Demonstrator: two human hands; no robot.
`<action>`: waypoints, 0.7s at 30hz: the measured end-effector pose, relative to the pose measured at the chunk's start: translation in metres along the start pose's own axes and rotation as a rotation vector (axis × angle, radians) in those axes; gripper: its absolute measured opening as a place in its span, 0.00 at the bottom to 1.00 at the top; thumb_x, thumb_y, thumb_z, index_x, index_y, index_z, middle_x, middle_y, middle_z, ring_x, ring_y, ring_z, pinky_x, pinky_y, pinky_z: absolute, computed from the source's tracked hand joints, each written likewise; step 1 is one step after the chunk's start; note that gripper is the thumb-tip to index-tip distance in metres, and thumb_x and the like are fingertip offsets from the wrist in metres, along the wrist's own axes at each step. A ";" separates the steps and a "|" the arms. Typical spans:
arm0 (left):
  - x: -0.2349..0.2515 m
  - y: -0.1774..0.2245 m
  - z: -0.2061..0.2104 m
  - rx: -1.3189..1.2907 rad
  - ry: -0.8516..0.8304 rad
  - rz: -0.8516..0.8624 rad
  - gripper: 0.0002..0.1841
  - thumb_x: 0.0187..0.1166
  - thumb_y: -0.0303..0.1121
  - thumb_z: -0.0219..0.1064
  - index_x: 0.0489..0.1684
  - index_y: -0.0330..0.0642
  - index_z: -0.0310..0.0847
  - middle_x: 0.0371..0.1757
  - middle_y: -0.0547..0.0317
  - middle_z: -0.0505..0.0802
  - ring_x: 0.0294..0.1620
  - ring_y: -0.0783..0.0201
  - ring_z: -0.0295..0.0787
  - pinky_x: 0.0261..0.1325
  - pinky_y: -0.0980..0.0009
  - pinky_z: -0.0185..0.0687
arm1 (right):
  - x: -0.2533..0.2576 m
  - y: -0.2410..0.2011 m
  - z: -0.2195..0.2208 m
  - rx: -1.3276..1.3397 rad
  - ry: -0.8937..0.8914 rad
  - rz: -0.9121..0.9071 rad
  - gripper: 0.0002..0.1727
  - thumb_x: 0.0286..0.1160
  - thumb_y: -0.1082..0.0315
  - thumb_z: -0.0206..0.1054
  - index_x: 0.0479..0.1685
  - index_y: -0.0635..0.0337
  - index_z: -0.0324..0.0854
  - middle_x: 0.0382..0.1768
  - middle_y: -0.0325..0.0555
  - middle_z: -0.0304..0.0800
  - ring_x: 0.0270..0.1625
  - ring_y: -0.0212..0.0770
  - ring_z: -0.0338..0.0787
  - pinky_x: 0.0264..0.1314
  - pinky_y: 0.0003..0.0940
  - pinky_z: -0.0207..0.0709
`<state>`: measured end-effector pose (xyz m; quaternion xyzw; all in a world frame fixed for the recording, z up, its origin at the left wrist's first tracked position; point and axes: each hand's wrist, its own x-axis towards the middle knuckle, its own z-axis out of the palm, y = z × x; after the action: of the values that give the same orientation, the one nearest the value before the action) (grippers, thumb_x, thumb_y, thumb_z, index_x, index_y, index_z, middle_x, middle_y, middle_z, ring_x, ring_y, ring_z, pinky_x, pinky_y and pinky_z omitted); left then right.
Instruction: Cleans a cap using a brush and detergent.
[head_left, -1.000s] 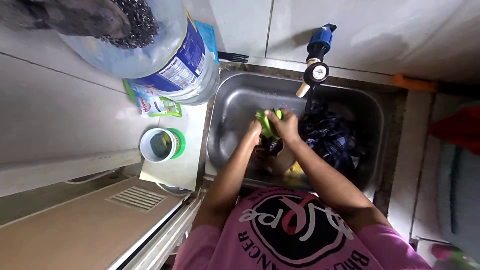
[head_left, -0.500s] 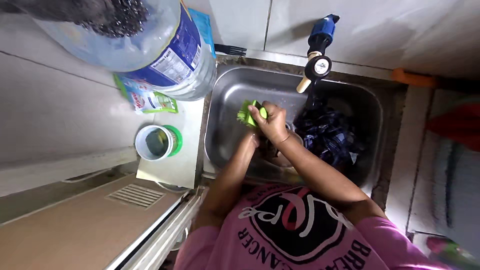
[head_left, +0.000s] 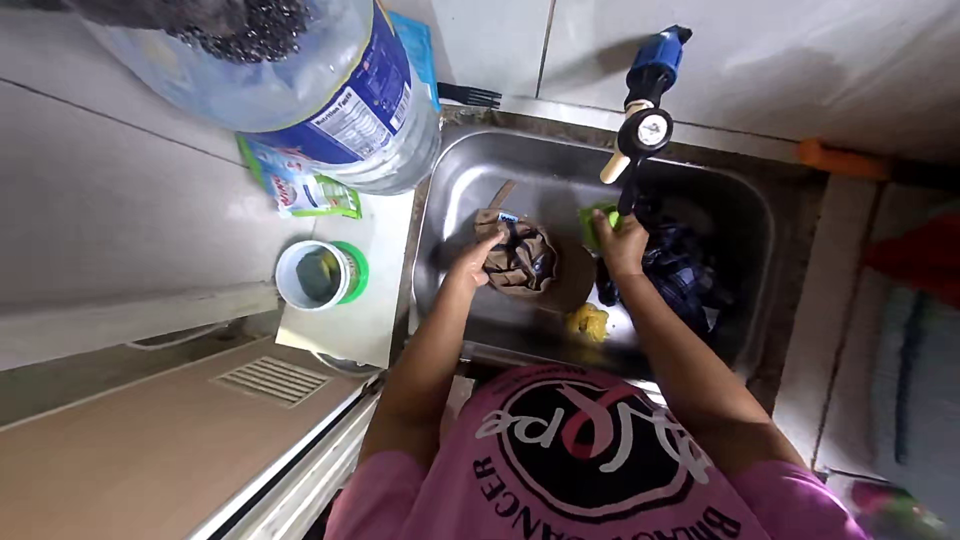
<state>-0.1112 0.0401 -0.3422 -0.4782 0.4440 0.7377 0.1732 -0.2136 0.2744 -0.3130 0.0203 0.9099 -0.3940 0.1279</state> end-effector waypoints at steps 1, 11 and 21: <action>-0.002 -0.001 0.005 -0.071 -0.039 -0.048 0.28 0.87 0.50 0.61 0.79 0.43 0.70 0.68 0.45 0.86 0.66 0.52 0.85 0.68 0.48 0.82 | -0.002 0.001 0.003 -0.035 -0.042 -0.018 0.29 0.82 0.48 0.68 0.52 0.74 0.84 0.44 0.70 0.90 0.51 0.67 0.91 0.60 0.70 0.78; -0.039 0.006 0.050 -0.263 -0.066 0.175 0.24 0.93 0.54 0.44 0.57 0.47 0.80 0.43 0.57 0.90 0.43 0.65 0.87 0.45 0.64 0.86 | -0.056 -0.081 0.015 0.219 -0.061 -0.653 0.25 0.73 0.51 0.76 0.28 0.71 0.85 0.26 0.56 0.89 0.31 0.50 0.91 0.37 0.52 0.86; -0.055 0.018 0.048 -0.228 0.007 0.135 0.30 0.90 0.61 0.45 0.74 0.48 0.75 0.60 0.53 0.89 0.59 0.59 0.86 0.61 0.53 0.84 | -0.023 -0.018 0.008 -0.128 -0.026 -0.450 0.27 0.81 0.51 0.68 0.37 0.75 0.88 0.33 0.67 0.92 0.37 0.66 0.94 0.43 0.67 0.83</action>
<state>-0.1239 0.0791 -0.2789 -0.4664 0.3891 0.7916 0.0661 -0.1916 0.2578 -0.3002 -0.1961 0.9130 -0.3542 0.0494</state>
